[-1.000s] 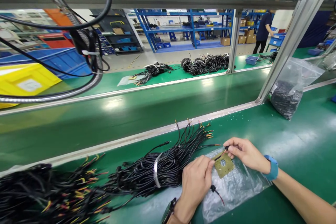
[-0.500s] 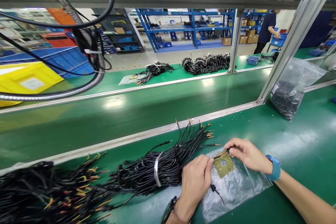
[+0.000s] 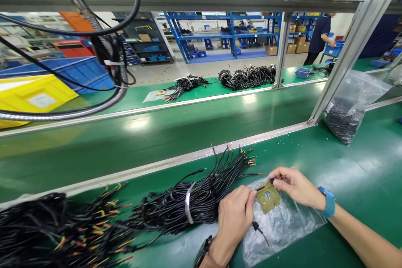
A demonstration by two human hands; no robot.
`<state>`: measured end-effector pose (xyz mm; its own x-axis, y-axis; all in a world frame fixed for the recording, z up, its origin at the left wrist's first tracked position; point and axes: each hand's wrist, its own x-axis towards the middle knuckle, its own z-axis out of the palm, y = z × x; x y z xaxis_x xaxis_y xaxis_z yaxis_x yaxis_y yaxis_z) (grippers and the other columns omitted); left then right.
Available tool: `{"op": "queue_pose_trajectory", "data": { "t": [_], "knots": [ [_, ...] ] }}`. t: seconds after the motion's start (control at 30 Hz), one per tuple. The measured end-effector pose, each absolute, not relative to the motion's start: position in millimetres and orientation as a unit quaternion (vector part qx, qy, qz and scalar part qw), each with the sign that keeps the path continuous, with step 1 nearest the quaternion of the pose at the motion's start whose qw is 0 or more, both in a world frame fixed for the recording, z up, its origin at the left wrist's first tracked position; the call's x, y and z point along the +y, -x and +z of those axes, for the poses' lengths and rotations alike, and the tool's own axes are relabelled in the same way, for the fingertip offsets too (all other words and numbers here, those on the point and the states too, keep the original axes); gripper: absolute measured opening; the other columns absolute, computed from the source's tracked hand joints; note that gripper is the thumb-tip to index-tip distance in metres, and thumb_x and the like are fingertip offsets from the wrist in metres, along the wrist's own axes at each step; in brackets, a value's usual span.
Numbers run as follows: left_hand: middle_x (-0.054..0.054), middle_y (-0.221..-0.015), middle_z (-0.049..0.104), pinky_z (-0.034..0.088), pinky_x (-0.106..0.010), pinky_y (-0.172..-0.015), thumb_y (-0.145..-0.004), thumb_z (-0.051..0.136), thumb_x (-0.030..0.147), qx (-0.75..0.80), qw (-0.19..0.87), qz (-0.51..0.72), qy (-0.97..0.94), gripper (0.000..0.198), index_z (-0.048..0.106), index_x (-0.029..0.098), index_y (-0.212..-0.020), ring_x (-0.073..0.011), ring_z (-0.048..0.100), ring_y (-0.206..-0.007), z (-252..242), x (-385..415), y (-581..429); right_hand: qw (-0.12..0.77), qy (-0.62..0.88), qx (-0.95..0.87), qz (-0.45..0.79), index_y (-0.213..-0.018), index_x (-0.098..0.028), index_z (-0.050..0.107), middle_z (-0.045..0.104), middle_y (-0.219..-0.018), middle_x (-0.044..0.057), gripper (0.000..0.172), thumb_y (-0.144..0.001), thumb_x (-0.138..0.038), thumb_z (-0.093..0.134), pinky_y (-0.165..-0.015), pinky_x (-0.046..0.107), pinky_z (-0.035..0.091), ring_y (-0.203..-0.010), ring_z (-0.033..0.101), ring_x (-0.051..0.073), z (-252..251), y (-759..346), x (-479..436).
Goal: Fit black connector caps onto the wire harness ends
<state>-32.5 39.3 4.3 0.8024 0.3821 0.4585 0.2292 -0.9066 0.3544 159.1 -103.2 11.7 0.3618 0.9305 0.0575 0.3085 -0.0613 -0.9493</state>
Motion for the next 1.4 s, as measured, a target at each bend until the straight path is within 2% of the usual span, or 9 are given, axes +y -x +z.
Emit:
{"op": "queue_pose_trajectory", "data": {
  "t": [0.3,0.5,0.73,1.2,1.4],
  "knots": [
    [0.000,-0.076,0.067,0.043,-0.027,-0.060,-0.103,0.042,0.023,0.104,0.166,0.267,-0.944,0.022,0.062,0.022,-0.096,-0.0144,0.063,-0.063,2.1,32.4,34.0,0.482,0.661,-0.504,0.275,-0.106,-0.021,0.067,0.072,-0.099,0.005,0.013,-0.096,-0.024,0.060,-0.079,0.031,0.054,-0.088,0.066,0.020,12.4,-138.0,-100.9],
    [-0.001,-0.077,0.065,0.043,-0.025,-0.060,-0.102,0.043,0.023,0.111,0.230,0.268,-0.929,0.020,0.061,0.021,-0.094,-0.0136,0.062,-0.065,1.7,26.3,34.4,0.438,0.664,-0.571,0.204,-0.105,-0.023,0.063,0.071,-0.097,0.005,0.011,-0.098,-0.022,0.055,-0.079,0.033,0.051,-0.089,0.066,0.021,12.9,-133.6,-104.0],
    [-0.001,-0.074,0.062,0.041,-0.025,-0.062,-0.103,0.043,0.022,0.113,0.262,0.258,-0.923,0.022,0.060,0.021,-0.088,-0.0134,0.059,-0.066,3.7,25.0,35.3,0.412,0.650,-0.610,0.190,-0.103,-0.022,0.060,0.069,-0.094,0.004,0.011,-0.103,-0.025,0.050,-0.076,0.031,0.048,-0.085,0.064,0.020,5.0,-132.3,-102.8],
    [-0.001,-0.073,0.060,0.037,-0.025,-0.060,-0.103,0.042,0.021,0.103,0.283,0.245,-0.921,0.025,0.059,0.021,-0.084,-0.0130,0.056,-0.063,0.0,21.8,36.0,0.450,0.644,-0.581,0.214,-0.095,-0.022,0.059,0.066,-0.085,0.001,0.015,-0.104,-0.027,0.048,-0.073,0.028,0.044,-0.077,0.060,0.017,0.9,-122.0,-102.2],
    [0.000,-0.072,0.059,0.036,-0.025,-0.060,-0.102,0.041,0.020,0.098,0.273,0.243,-0.926,0.025,0.059,0.021,-0.084,-0.0131,0.055,-0.063,-4.7,21.6,35.3,0.431,0.637,-0.606,0.205,-0.094,-0.021,0.058,0.064,-0.084,0.002,0.015,-0.104,-0.026,0.047,-0.073,0.028,0.043,-0.078,0.059,0.017,0.1,-123.8,-100.6]
  ]
}}
